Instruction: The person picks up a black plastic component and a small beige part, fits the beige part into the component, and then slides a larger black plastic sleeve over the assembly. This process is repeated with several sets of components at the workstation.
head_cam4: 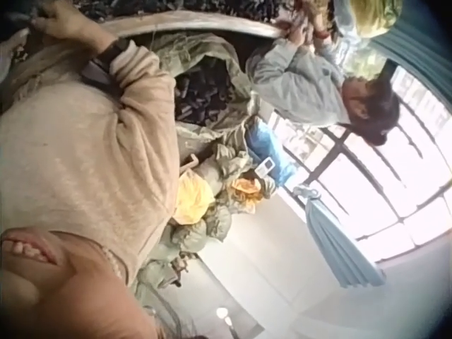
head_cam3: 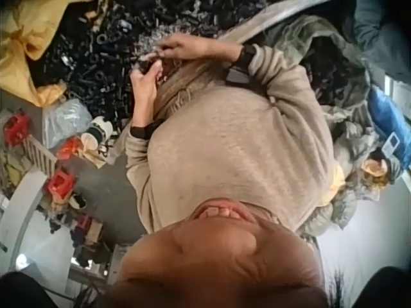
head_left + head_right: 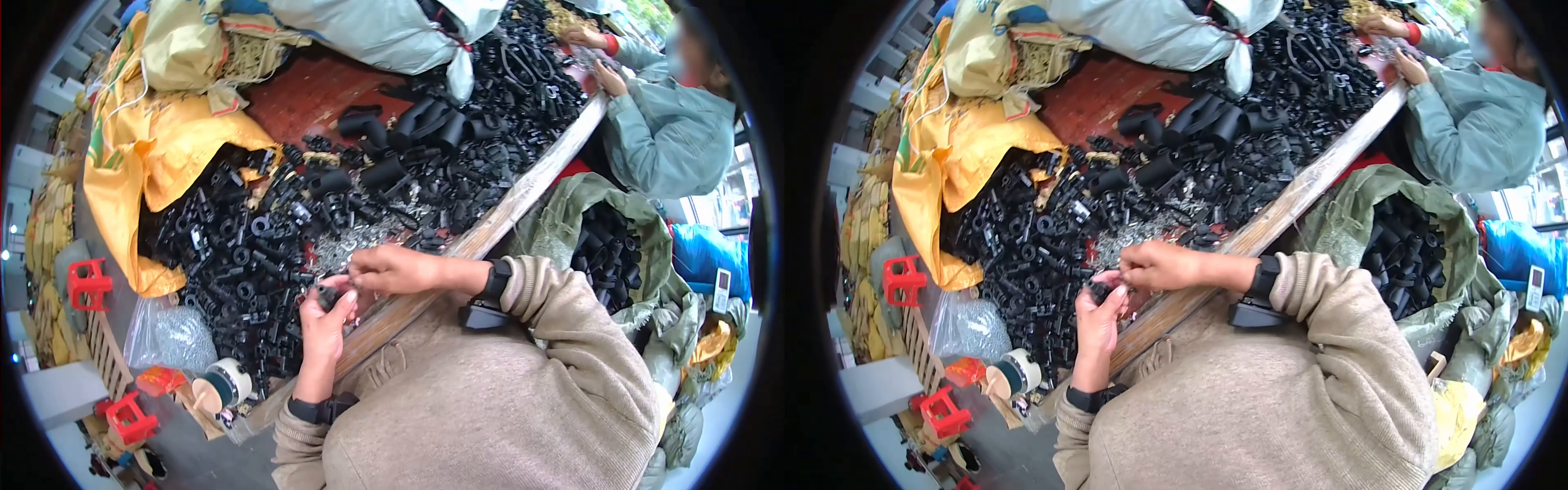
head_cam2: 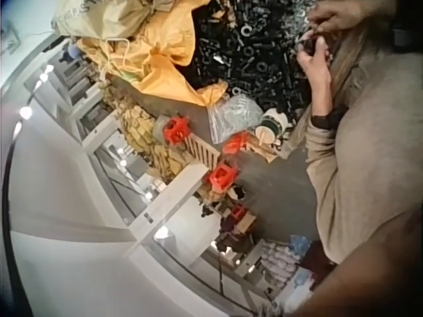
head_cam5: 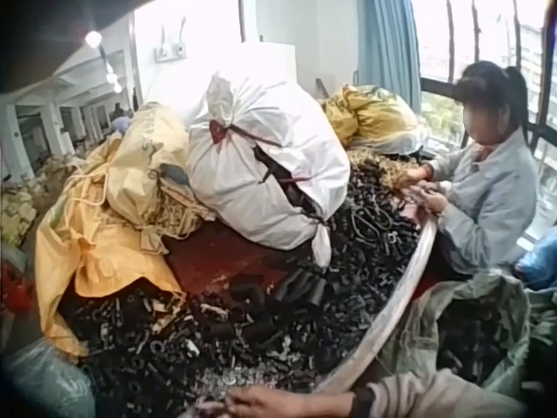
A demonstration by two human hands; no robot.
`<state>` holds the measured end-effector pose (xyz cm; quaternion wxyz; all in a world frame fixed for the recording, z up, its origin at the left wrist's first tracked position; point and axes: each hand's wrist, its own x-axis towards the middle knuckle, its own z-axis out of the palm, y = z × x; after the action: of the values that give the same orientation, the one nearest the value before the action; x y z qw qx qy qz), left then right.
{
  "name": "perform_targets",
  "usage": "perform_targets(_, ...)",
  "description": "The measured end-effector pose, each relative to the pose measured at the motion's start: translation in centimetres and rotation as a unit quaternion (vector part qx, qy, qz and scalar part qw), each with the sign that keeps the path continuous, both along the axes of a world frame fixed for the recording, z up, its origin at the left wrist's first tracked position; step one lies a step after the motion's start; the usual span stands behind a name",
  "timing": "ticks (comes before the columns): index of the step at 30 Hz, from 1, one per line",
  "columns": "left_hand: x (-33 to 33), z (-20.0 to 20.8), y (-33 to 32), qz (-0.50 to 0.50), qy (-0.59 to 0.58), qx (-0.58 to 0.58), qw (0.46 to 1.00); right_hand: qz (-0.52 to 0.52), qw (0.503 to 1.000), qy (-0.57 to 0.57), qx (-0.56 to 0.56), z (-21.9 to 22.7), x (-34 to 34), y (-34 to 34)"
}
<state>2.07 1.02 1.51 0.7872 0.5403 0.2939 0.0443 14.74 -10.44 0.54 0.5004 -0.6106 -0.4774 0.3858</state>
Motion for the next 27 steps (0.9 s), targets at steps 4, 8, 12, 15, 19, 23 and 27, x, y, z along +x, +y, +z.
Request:
perform_targets(4, 0.1, -0.5, 0.0, -0.014, -0.021, 0.065, 0.998, 0.017, 0.962, 0.271, -0.039, -0.4, -0.3, -0.3)
perform_targets(8, 0.4, -0.6, -0.2, -0.002, -0.043, 0.088, 0.995, 0.012, 0.918, 0.394, -0.036, -1.1, -0.6, -0.2)
perform_targets(12, 0.2, -0.9, 0.0, -0.001, -0.055, 0.086, 0.995, -0.014, 0.916, 0.396, -0.066, -0.9, -0.8, -0.1)
perform_targets(15, 0.0, -0.9, 0.2, 0.004, -0.048, 0.085, 0.995, -0.011, 0.918, 0.394, -0.038, -0.7, -1.1, 0.0)
perform_targets(19, 0.0, -0.9, 0.0, 0.003, -0.048, 0.068, 0.997, -0.001, 0.924, 0.383, 0.005, -1.3, -1.3, -0.4)
perform_targets(23, -0.1, -0.9, 0.0, -0.009, -0.041, 0.057, 0.998, -0.015, 0.943, 0.332, 0.0, -0.7, -1.3, -0.6)
perform_targets(27, -0.2, -1.0, -0.1, -0.008, -0.038, 0.034, 0.999, -0.048, 0.975, 0.216, -0.034, -0.3, -1.1, -0.9)
